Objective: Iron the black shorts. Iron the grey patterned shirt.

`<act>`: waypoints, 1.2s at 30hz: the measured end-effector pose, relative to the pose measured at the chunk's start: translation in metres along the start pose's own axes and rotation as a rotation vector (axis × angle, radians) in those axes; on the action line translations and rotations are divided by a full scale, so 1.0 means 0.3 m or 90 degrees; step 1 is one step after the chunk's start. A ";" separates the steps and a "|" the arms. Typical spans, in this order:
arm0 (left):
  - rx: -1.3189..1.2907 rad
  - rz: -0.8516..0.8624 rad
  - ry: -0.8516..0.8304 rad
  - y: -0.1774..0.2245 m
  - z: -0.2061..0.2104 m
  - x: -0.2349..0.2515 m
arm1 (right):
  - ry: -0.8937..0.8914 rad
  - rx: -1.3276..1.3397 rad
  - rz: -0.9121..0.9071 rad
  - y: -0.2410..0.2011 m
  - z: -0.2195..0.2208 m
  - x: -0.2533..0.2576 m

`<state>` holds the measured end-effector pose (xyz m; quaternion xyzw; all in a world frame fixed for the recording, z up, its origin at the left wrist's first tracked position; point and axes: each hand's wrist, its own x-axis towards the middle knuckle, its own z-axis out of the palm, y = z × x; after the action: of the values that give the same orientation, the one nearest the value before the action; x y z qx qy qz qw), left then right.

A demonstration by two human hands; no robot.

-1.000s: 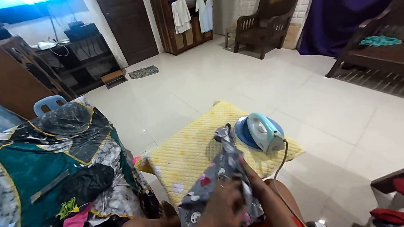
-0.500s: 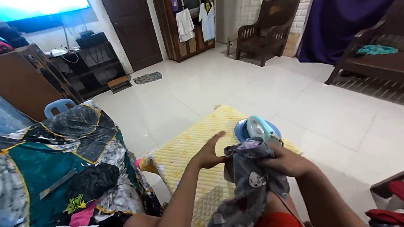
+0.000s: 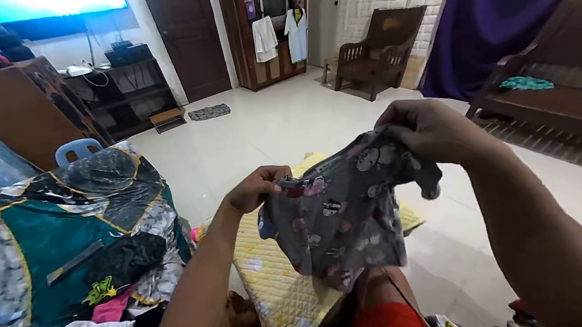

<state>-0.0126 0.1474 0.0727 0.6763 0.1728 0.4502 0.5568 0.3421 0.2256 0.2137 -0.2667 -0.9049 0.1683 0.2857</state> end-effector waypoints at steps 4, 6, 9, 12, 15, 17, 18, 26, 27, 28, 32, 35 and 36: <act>0.233 -0.064 0.077 0.180 -0.012 -0.020 | 0.064 -0.033 -0.015 -0.034 -0.007 0.078; 0.303 -0.110 0.182 0.273 0.009 -0.022 | 0.092 -0.023 -0.025 -0.042 0.000 0.106; 0.319 -0.241 0.252 0.402 0.025 -0.015 | 0.127 0.006 -0.038 -0.046 0.014 0.143; 0.326 -0.306 0.198 0.484 0.019 -0.026 | 0.146 0.053 -0.029 -0.051 0.039 0.169; 0.405 -0.311 0.138 0.537 0.024 -0.042 | 0.144 0.087 -0.042 -0.055 0.066 0.185; 0.453 -0.287 0.166 0.554 0.024 -0.050 | 0.148 0.094 -0.050 -0.053 0.078 0.190; 0.473 -0.266 0.203 0.556 0.025 -0.053 | 0.153 0.097 -0.052 -0.052 0.084 0.192; 0.529 -0.114 0.368 0.522 -0.006 -0.045 | 0.180 0.124 -0.032 -0.043 0.091 0.197; 0.535 -0.100 0.370 0.518 -0.011 -0.041 | 0.181 0.127 -0.032 -0.040 0.089 0.196; 0.541 -0.085 0.369 0.515 -0.016 -0.036 | 0.185 0.130 -0.032 -0.037 0.086 0.196; 0.583 -0.010 0.369 0.509 -0.033 -0.009 | 0.209 0.131 -0.012 -0.018 0.079 0.196; 0.620 0.027 0.407 0.497 -0.032 0.010 | 0.231 0.124 0.017 -0.005 0.087 0.191; 0.631 0.026 0.419 0.493 -0.025 0.019 | 0.233 0.126 0.016 0.001 0.093 0.189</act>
<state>-0.0551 0.1086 0.2091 0.6835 0.5131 0.5125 0.0833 0.2858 0.2546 0.2160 -0.2747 -0.8137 0.2088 0.4678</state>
